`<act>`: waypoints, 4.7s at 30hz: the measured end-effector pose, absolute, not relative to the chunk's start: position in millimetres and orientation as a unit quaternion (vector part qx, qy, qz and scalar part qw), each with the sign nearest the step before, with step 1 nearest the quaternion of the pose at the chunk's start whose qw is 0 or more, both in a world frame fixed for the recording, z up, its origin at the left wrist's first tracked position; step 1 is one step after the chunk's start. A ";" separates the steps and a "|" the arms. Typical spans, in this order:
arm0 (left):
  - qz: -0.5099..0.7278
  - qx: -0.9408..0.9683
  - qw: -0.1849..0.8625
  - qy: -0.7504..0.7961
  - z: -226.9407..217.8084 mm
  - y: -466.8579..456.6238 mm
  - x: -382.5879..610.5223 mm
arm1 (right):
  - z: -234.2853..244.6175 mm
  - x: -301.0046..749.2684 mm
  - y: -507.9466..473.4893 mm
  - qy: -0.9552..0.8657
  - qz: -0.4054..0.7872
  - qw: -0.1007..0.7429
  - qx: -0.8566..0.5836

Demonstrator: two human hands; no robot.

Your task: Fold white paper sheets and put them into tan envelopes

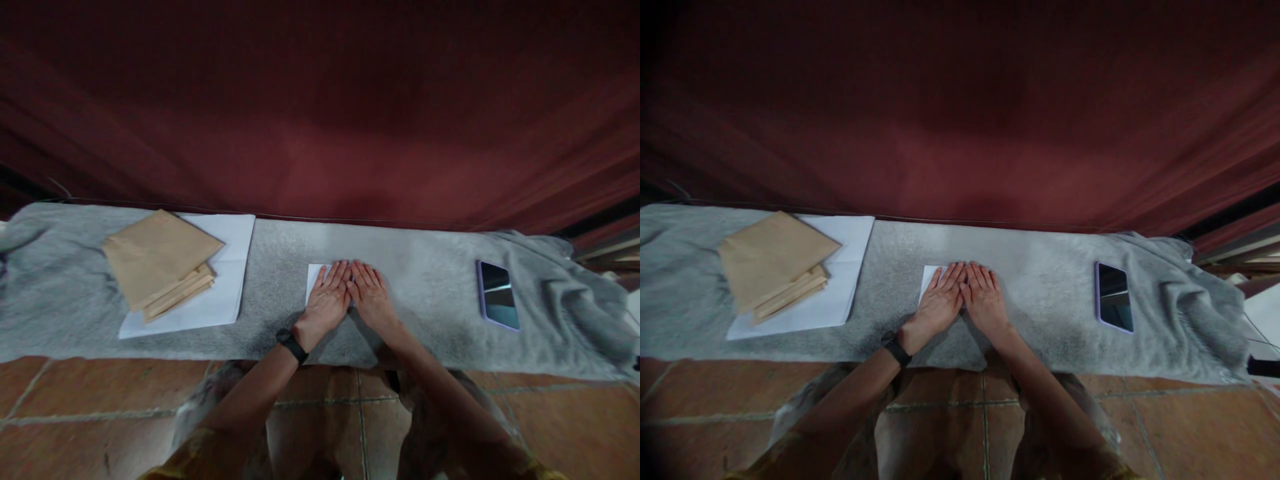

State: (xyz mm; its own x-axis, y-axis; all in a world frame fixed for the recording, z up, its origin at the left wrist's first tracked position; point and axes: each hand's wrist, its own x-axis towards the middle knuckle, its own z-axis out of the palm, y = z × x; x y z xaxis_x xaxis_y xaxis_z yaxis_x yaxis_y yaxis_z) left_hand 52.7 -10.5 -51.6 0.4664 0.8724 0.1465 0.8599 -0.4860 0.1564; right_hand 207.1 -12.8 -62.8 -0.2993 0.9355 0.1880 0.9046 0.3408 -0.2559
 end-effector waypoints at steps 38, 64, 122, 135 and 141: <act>0.104 0.802 -0.008 0.588 -51.3 -23.0 29.0 | -58.9 230.2 -38.6 -0.833 0.041 0.122 -0.538; 0.155 0.840 0.046 0.518 -32.8 -33.0 47.5 | -48.9 233.3 -30.1 -0.815 0.112 0.164 -0.544; 0.104 0.725 -0.006 0.681 -47.9 -17.1 20.6 | -62.0 230.7 -40.2 -0.808 0.026 0.131 -0.574; 0.124 0.834 0.032 0.537 -35.9 -26.2 38.3 | -57.1 224.1 -33.2 -0.812 0.067 0.143 -0.561; 0.090 0.846 0.037 0.524 -40.4 -27.8 44.6 | -56.9 216.6 -32.6 -0.821 0.066 0.133 -0.551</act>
State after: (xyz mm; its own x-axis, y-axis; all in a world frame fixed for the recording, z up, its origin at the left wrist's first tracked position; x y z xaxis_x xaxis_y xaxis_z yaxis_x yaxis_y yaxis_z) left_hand 44.6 -27.8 -40.4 0.4348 0.8933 0.1139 0.8800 -0.4483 0.1570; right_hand 216.6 -32.6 -56.9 -0.3581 0.9222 0.1458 0.8872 0.3848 -0.2545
